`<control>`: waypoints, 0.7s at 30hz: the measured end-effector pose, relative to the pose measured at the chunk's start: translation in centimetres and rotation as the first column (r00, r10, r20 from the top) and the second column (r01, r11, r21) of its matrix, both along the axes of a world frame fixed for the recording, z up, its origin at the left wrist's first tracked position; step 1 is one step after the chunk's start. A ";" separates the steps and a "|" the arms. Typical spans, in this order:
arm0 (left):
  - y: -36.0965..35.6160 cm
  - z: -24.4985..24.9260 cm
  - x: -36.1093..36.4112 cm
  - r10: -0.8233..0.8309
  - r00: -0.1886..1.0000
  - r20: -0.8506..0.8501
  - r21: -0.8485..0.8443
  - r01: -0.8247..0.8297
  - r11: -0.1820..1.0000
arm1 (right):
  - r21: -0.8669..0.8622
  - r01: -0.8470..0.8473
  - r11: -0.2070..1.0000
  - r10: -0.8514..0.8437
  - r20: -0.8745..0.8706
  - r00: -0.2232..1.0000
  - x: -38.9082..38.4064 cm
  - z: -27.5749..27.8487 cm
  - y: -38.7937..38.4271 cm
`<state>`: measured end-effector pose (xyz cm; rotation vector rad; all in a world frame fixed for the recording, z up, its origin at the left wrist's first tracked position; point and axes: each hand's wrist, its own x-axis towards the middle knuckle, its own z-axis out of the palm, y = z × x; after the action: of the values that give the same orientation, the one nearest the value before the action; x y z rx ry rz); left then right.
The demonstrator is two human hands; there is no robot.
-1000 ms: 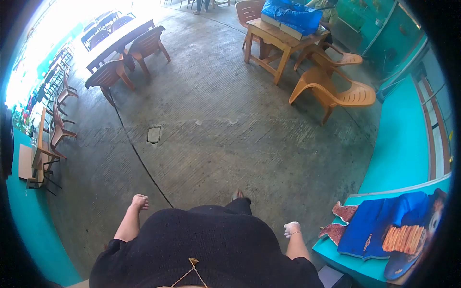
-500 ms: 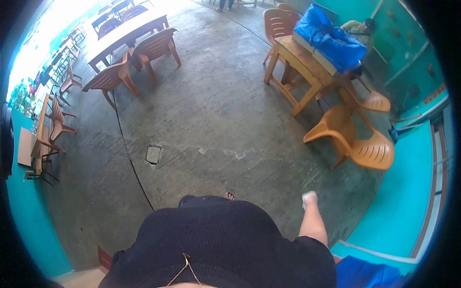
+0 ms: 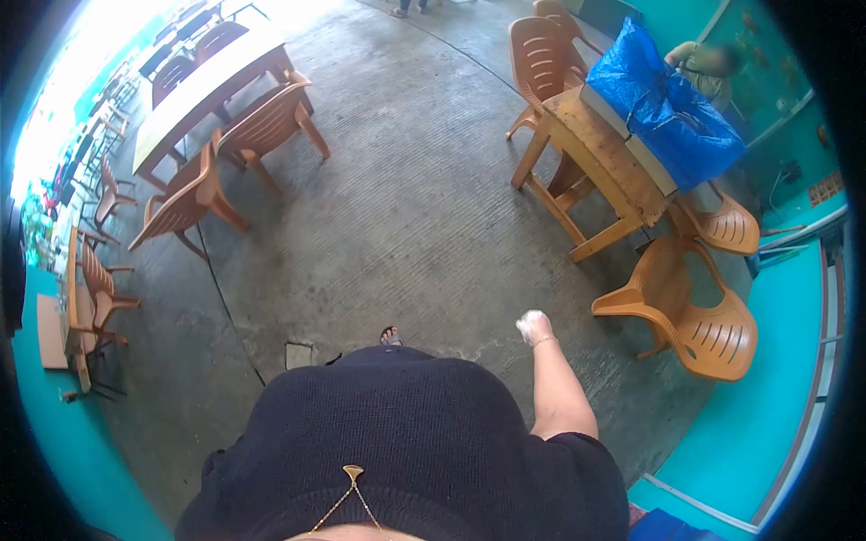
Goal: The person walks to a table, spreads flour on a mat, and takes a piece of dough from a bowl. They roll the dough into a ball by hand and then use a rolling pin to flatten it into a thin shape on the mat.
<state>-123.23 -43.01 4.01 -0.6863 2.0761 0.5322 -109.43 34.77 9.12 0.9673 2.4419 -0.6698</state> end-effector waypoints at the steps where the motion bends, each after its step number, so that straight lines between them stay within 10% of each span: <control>1: 1.4 0.4 -5.4 0.030 0.999 -0.019 0.043 -0.029 0.999 | -0.101 0.209 0.973 -0.201 0.086 0.976 1.2 -1.0 0.4; 3: 4.2 3.3 -16.5 0.143 0.985 -0.092 0.313 -0.108 0.944 | -0.285 0.711 0.643 -0.703 0.149 0.696 5.2 -4.4 1.7; 4: 6.8 5.7 -21.4 0.210 0.969 -0.131 0.349 -0.153 0.925 | -0.177 0.598 0.781 -0.533 0.308 0.788 9.1 -9.8 4.8; 5: 10.0 8.3 -25.8 0.276 0.947 -0.164 0.389 -0.195 0.900 | -0.186 0.854 0.487 -0.804 0.287 0.521 9.2 -5.4 4.1; 9: 20.7 8.9 -39.2 0.325 0.938 -0.118 0.562 -0.207 0.801 | -0.105 0.979 0.176 -0.780 0.591 0.204 12.3 -6.7 6.4; 11: 28.5 9.4 -42.0 0.306 0.899 -0.315 0.422 -0.156 0.893 | -0.029 0.934 0.355 -0.630 0.731 0.262 12.4 -10.6 7.9; 12: 27.6 4.6 -45.2 0.281 0.959 -0.047 0.628 -0.190 0.755 | -0.009 0.922 0.388 -0.600 0.757 0.260 10.2 -9.9 9.7; 14: 39.2 7.1 -42.9 -0.041 0.966 -0.254 0.330 0.127 0.935 | -0.058 0.904 0.425 -0.613 0.716 0.334 1.4 -8.6 14.0; 17: 39.9 2.9 -44.0 -0.308 0.931 -0.198 0.297 0.357 0.886 | -0.188 0.791 0.582 -0.632 0.507 0.586 -14.3 -6.9 19.0; 21: 40.2 8.9 -45.8 -0.275 0.950 -0.147 0.221 0.302 0.927 | -0.438 0.445 0.781 -0.434 0.132 0.891 -38.4 2.6 27.0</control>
<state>-169.03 -2.76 12.88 -0.2057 2.1230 0.6512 -147.82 61.79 11.70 1.3326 1.8904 -1.3161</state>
